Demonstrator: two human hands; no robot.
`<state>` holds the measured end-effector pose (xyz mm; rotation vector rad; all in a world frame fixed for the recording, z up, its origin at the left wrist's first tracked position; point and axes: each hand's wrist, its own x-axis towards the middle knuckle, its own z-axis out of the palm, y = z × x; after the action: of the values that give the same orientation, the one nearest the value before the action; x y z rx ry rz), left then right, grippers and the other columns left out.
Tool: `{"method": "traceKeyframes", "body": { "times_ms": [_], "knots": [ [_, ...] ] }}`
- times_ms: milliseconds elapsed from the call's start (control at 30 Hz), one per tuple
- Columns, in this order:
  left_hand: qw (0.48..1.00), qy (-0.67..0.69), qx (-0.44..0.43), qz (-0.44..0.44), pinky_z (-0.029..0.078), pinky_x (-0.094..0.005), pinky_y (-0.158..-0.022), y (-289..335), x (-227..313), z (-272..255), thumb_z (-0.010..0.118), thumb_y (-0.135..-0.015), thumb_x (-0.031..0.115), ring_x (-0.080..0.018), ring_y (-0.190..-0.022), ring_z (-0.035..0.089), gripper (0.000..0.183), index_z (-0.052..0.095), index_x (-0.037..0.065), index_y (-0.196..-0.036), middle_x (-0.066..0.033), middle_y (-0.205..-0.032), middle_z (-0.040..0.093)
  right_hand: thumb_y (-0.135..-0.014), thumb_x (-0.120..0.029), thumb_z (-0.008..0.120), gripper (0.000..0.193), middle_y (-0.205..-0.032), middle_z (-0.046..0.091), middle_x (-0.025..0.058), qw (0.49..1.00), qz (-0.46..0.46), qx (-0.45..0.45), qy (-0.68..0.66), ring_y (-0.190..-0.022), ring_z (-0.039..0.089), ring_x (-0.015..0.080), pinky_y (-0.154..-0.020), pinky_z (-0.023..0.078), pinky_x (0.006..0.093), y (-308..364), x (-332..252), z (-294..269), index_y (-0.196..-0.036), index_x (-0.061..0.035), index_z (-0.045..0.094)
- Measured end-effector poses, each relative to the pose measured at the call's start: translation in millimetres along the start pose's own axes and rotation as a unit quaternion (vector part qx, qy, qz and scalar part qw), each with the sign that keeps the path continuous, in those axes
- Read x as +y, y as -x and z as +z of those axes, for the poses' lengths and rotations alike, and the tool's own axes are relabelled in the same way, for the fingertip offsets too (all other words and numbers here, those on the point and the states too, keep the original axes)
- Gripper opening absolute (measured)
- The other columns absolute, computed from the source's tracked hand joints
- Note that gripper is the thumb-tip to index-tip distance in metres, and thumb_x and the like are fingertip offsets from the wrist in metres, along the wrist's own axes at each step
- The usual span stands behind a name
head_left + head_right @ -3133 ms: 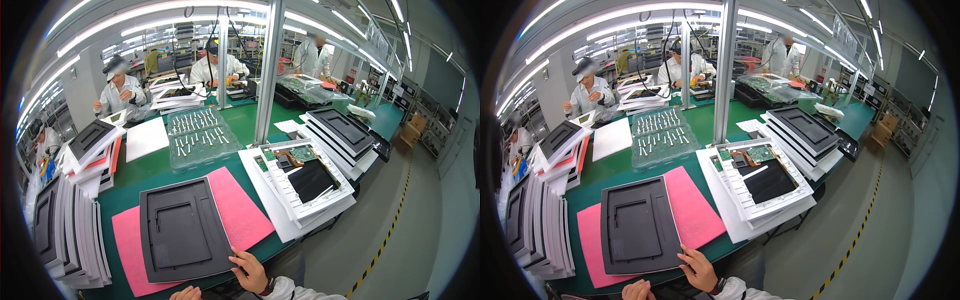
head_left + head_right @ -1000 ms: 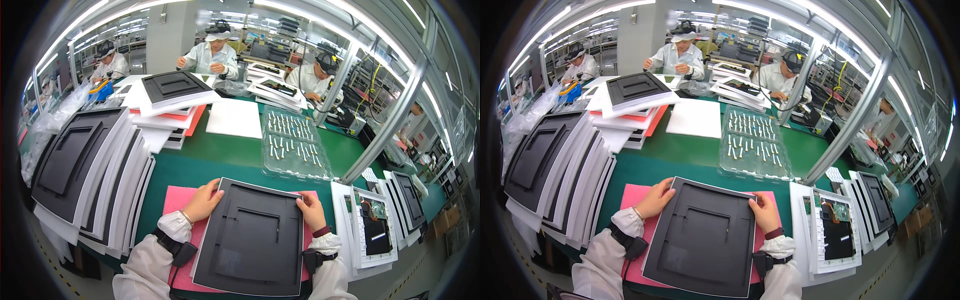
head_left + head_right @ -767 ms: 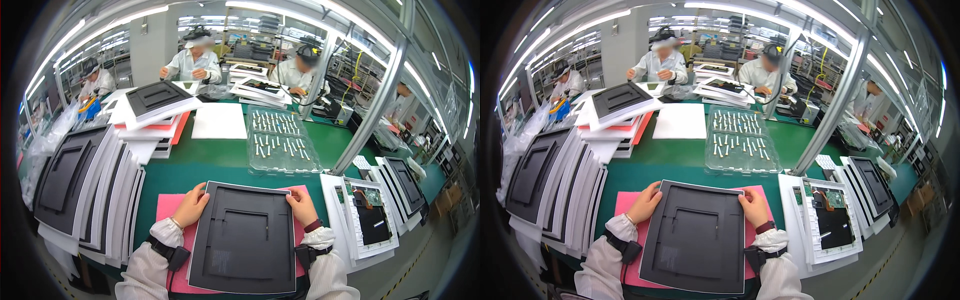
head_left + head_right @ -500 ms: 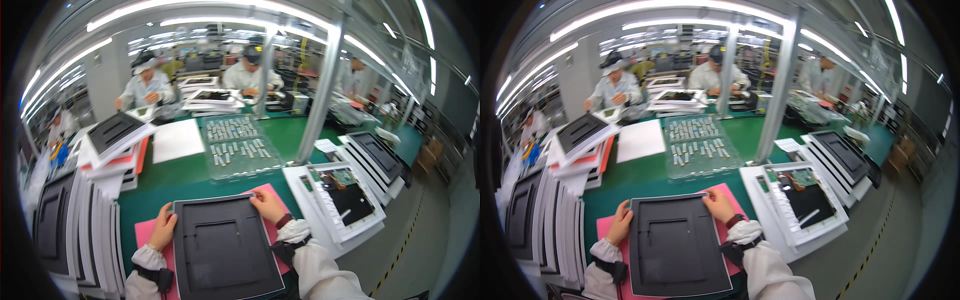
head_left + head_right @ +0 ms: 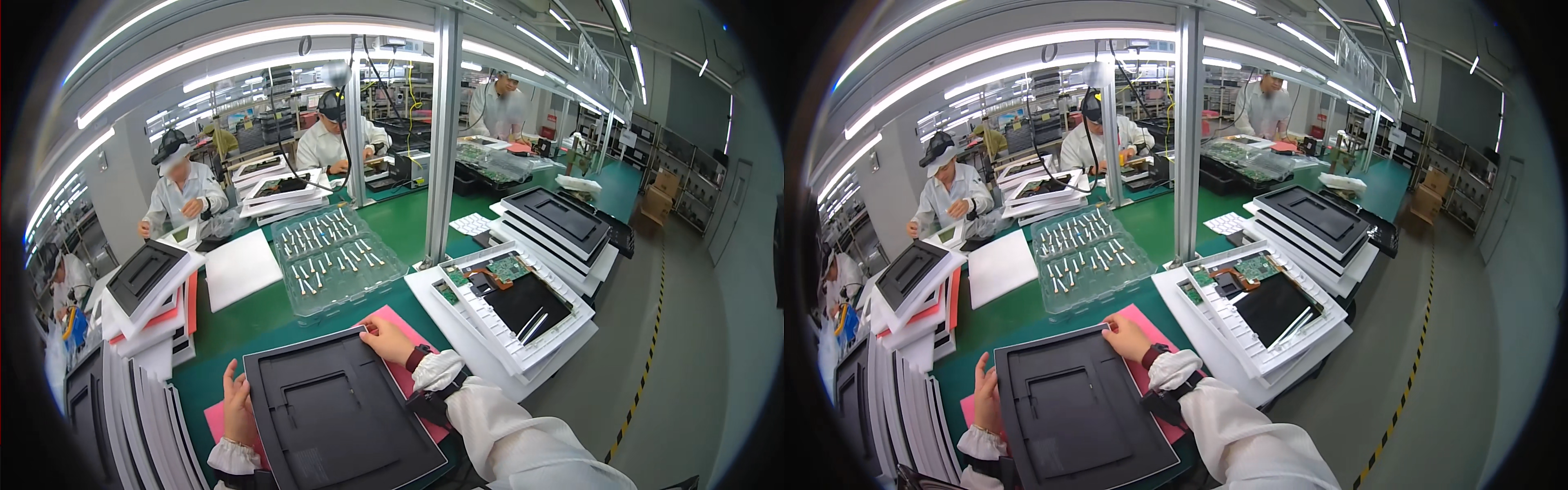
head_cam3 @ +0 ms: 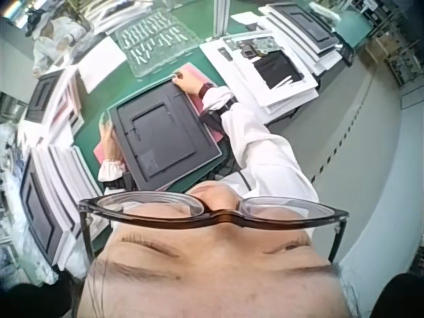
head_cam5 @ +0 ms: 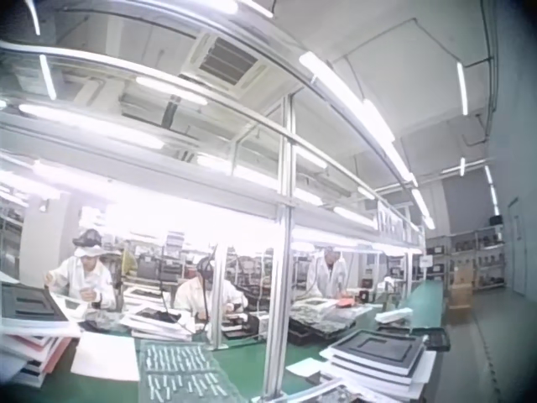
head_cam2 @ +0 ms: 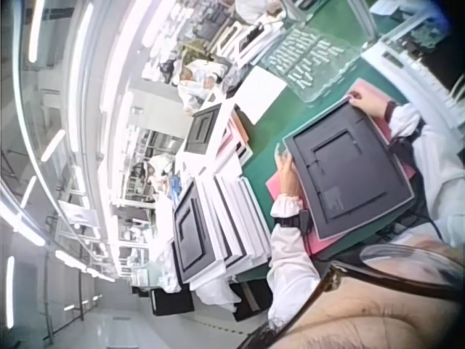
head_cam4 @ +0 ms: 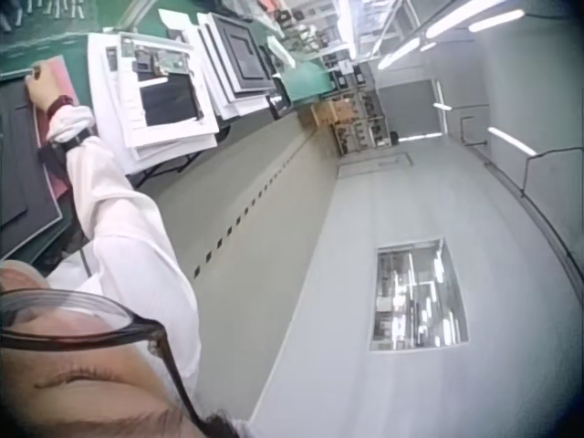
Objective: The person assembles a flat-screen monitor by connecting internal ribbon cables and wires to the circuit board, then attaching the back cover. The assembly is performed on a pink mat in a factory setting.
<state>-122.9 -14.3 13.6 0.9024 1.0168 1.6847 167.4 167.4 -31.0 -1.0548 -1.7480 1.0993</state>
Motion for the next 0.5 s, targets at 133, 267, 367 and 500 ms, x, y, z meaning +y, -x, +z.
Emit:
{"method": "traceKeyframes", "body": {
  "times_ms": [133,267,367,500],
  "knots": [
    [0.999,0.014,-0.002,-0.049,0.043,-0.0334,-0.099,0,-3,-12,0.045,-0.094,0.004,-0.0205,-0.114,0.052,0.048,0.03,0.005,-0.14,-0.0112,-0.118,0.051,-0.087,-0.018,0.064,0.034,-0.099,0.066,0.0137,1.0,0.009,-0.014,0.005,-0.091,0.064,0.0246,-0.081,0.051,0.0351,1,-5,3,-0.115,-0.001,0.057],
    [0.998,0.005,0.003,-0.061,0.043,-0.033,-0.099,-1,-7,-16,0.046,-0.093,0.003,-0.0202,-0.113,0.052,0.047,0.032,0.004,-0.138,-0.0108,-0.117,0.052,-0.087,-0.018,0.064,0.034,-0.099,0.066,0.0141,1.0,0.006,-0.008,-0.003,-0.091,0.064,0.0247,-0.08,0.051,0.0352,1,-3,3,-0.115,-0.0009,0.057],
    [0.998,-0.004,0.003,-0.062,0.043,-0.0324,-0.098,0,-4,-10,0.048,-0.093,0.004,-0.0198,-0.112,0.052,0.047,0.033,0.004,-0.137,-0.0107,-0.116,0.052,-0.087,-0.019,0.064,0.035,-0.1,0.066,0.0144,1.0,0.006,-0.009,-0.005,-0.092,0.064,0.025,-0.08,0.051,0.0352,2,-4,2,-0.116,-0.0009,0.057],
    [0.998,-0.022,0.006,-0.06,0.043,-0.0324,-0.099,-1,-4,-8,0.05,-0.093,0.007,-0.0197,-0.114,0.052,0.047,0.034,0.002,-0.136,-0.0105,-0.116,0.052,-0.087,-0.019,0.064,0.035,-0.101,0.066,0.0146,1.0,0.01,-0.015,0.003,-0.093,0.064,0.0254,-0.081,0.051,0.0353,2,-5,0,-0.116,-0.0008,0.057]
  ]
}}
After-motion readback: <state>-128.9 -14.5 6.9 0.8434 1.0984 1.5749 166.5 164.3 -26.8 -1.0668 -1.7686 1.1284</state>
